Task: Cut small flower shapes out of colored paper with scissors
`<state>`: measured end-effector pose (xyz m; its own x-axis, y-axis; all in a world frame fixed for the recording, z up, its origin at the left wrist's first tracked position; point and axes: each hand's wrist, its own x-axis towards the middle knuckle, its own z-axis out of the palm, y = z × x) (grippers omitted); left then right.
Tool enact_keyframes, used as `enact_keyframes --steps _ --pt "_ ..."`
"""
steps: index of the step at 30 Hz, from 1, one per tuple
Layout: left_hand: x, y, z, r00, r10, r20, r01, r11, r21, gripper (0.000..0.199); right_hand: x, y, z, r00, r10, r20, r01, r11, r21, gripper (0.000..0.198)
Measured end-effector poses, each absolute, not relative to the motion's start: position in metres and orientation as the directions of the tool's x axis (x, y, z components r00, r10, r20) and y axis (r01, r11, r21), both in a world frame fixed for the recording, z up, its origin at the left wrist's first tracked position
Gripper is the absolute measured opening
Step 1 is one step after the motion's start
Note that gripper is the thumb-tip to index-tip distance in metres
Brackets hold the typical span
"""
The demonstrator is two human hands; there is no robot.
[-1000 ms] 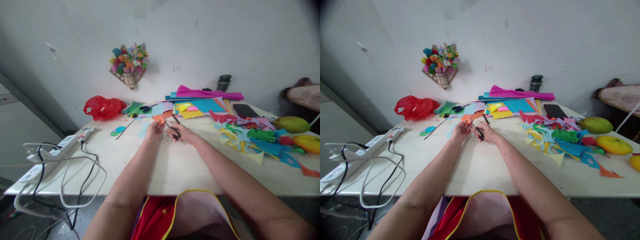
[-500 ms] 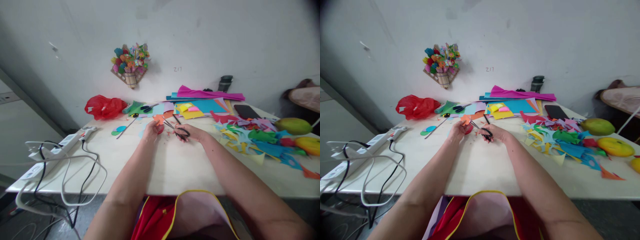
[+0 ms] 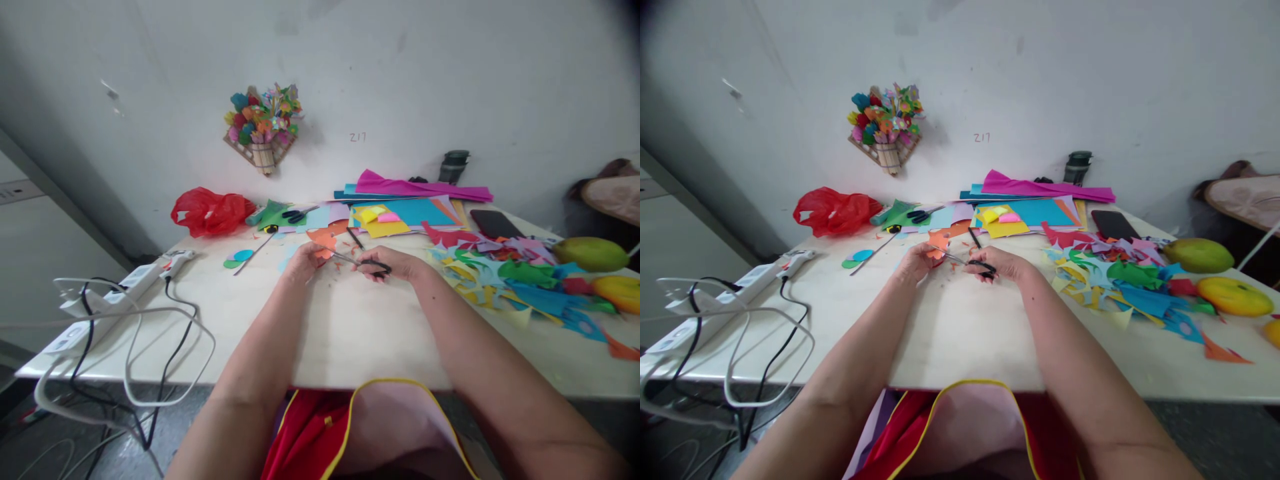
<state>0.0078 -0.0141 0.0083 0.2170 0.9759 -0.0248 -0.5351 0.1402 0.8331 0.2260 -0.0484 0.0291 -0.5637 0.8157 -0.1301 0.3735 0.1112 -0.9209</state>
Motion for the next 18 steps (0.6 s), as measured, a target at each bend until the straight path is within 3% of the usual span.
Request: enact_keyframes --steps 6,12,18 --pt "0.006 -0.020 0.013 0.289 0.956 -0.040 -0.517 0.191 0.834 0.041 0.226 -0.054 0.037 -0.550 0.818 -0.171 0.428 0.100 -0.898 0.032" --pt "0.002 -0.016 0.010 0.379 0.921 -0.089 -0.453 0.269 0.850 0.043 0.227 -0.055 0.039 -0.562 0.807 -0.180 0.490 0.149 -0.859 0.034" --pt "0.004 -0.013 0.007 0.385 0.919 -0.087 -0.381 0.244 0.892 0.042 0.227 -0.053 0.037 -0.564 0.801 -0.199 0.519 0.157 -0.840 0.036"
